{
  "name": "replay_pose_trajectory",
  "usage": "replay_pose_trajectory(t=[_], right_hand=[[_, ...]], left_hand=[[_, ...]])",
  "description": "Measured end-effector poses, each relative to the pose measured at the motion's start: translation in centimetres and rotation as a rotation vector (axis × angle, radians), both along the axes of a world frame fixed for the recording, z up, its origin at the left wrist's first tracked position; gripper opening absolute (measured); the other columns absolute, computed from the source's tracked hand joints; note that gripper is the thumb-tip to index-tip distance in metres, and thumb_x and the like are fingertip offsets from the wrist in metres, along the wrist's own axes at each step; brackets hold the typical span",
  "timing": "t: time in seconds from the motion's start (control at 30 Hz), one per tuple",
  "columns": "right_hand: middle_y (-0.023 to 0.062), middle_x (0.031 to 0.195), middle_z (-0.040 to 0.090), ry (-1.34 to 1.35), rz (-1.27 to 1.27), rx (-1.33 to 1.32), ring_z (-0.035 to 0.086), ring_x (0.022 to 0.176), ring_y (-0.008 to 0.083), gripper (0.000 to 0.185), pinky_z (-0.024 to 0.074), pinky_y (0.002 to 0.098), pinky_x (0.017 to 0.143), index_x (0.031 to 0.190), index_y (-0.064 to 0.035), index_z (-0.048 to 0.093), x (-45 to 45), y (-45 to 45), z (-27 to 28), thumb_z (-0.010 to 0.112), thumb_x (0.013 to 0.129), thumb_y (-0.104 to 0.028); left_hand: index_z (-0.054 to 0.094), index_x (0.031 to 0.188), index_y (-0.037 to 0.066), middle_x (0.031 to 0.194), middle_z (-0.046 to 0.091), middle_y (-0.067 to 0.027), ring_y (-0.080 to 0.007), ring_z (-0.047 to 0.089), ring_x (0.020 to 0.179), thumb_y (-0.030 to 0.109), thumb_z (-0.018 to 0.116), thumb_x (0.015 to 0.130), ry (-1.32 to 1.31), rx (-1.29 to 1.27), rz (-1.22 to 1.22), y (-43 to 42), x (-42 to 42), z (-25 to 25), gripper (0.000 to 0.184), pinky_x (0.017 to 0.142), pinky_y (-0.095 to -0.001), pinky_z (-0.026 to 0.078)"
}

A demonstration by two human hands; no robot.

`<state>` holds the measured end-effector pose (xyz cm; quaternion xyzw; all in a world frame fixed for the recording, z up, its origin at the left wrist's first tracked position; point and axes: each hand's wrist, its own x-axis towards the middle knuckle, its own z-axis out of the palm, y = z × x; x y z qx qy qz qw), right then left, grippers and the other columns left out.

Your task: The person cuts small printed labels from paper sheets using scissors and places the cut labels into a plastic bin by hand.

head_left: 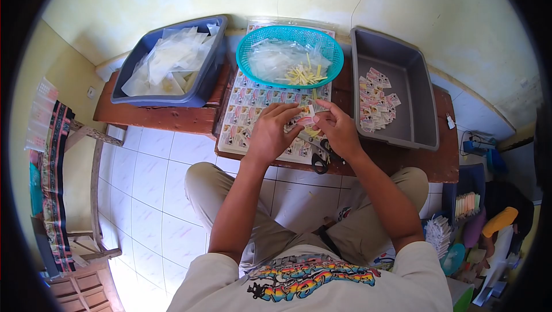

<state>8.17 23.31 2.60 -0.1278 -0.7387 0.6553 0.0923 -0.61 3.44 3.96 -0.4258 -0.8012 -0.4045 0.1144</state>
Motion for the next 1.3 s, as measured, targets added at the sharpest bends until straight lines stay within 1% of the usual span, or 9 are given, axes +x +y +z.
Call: replay_pose_trajectory(t=[0.13,0.2,0.23,0.3,0.4,0.93,1.13,1.2,1.3], right_hand=[[0.0172,0.106,0.079,-0.017,0.019,0.209,0.079,0.086,0.0241,0.048,0.0620,0.0365,0.078,0.145,-0.0021,0.065,1.4,0.1,0.8,0.072,0.098,-0.013],[0.0200,0.117,0.075,-0.125,0.249,0.564,0.079,0.094,0.0318,0.056,0.0621,0.0427,0.087,0.149,-0.0034,0.061,2.2,0.3,1.5,0.074,0.096,-0.017],[0.0200,0.117,0.075,-0.130,0.258,0.565,0.079,0.094,0.0318,0.056,0.0621,0.0427,0.087,0.149,-0.0034,0.061,2.7,0.0,1.5,0.074,0.096,-0.017],[0.0209,0.135,0.066,-0.224,0.287,0.881,0.074,0.112,0.0371,0.064,0.0602,0.0482,0.095,0.153,-0.0060,0.056,3.9,-0.9,1.3,0.076,0.094,-0.020],[0.0200,0.148,0.057,-0.379,0.374,0.980,0.067,0.126,0.0398,0.067,0.0579,0.0527,0.101,0.154,-0.0085,0.053,4.6,-1.6,0.7,0.077,0.093,-0.022],[0.0235,0.143,0.057,-0.233,0.385,1.069,0.072,0.112,0.0435,0.062,0.0615,0.0529,0.091,0.151,-0.0031,0.056,4.7,-1.7,-1.0,0.063,0.090,-0.002],[0.0234,0.139,0.058,-0.374,0.438,0.922,0.071,0.112,0.0454,0.070,0.0603,0.0516,0.095,0.152,-0.0003,0.054,4.7,-1.1,1.1,0.071,0.084,-0.006],[0.0196,0.126,0.061,-0.220,0.371,0.808,0.069,0.100,0.0396,0.078,0.0590,0.0482,0.091,0.154,-0.0058,0.056,5.1,-0.3,0.2,0.078,0.079,-0.008],[0.0184,0.122,0.061,-0.196,0.363,0.760,0.067,0.094,0.0341,0.080,0.0579,0.0441,0.090,0.155,-0.0065,0.056,5.3,0.5,0.9,0.079,0.078,-0.008]], left_hand=[[0.077,0.119,0.005,0.127,0.077,-0.0139,-0.0367,0.071,0.118,0.011,0.091,0.080,-0.006,-0.002,0.055,-0.4,-0.1,0.4,0.042,0.102,-0.0474,0.057],[0.077,0.120,0.005,0.127,0.077,-0.0141,-0.0367,0.071,0.117,0.011,0.091,0.080,-0.007,-0.002,0.072,-0.7,-0.2,0.5,0.043,0.102,-0.0476,0.057],[0.076,0.121,0.005,0.127,0.077,-0.0142,-0.0367,0.072,0.117,0.011,0.091,0.080,-0.005,-0.001,0.081,-0.8,-0.2,0.4,0.044,0.102,-0.0478,0.056],[0.076,0.121,0.006,0.127,0.076,-0.0129,-0.0356,0.072,0.117,0.012,0.091,0.080,-0.011,0.006,0.097,-0.9,-0.2,0.4,0.044,0.102,-0.0473,0.056],[0.075,0.121,0.006,0.126,0.076,-0.0114,-0.0343,0.072,0.116,0.013,0.090,0.080,-0.016,0.003,0.108,-0.9,-0.1,0.5,0.044,0.101,-0.0468,0.056],[0.076,0.119,0.004,0.125,0.077,-0.0125,-0.0355,0.072,0.116,0.011,0.091,0.080,-0.021,0.007,0.107,-0.3,-0.5,0.8,0.043,0.101,-0.0466,0.056],[0.076,0.119,0.004,0.124,0.077,-0.0130,-0.0354,0.071,0.116,0.010,0.091,0.080,-0.022,0.022,0.114,-0.5,-0.5,0.7,0.043,0.100,-0.0463,0.058],[0.076,0.118,0.004,0.123,0.076,-0.0120,-0.0346,0.071,0.116,0.010,0.091,0.080,-0.016,0.035,0.117,-0.6,-0.6,0.6,0.041,0.101,-0.0464,0.057],[0.076,0.117,0.004,0.123,0.076,-0.0120,-0.0345,0.071,0.116,0.011,0.090,0.080,-0.008,0.049,0.128,-0.9,-0.6,0.8,0.040,0.101,-0.0462,0.057]])
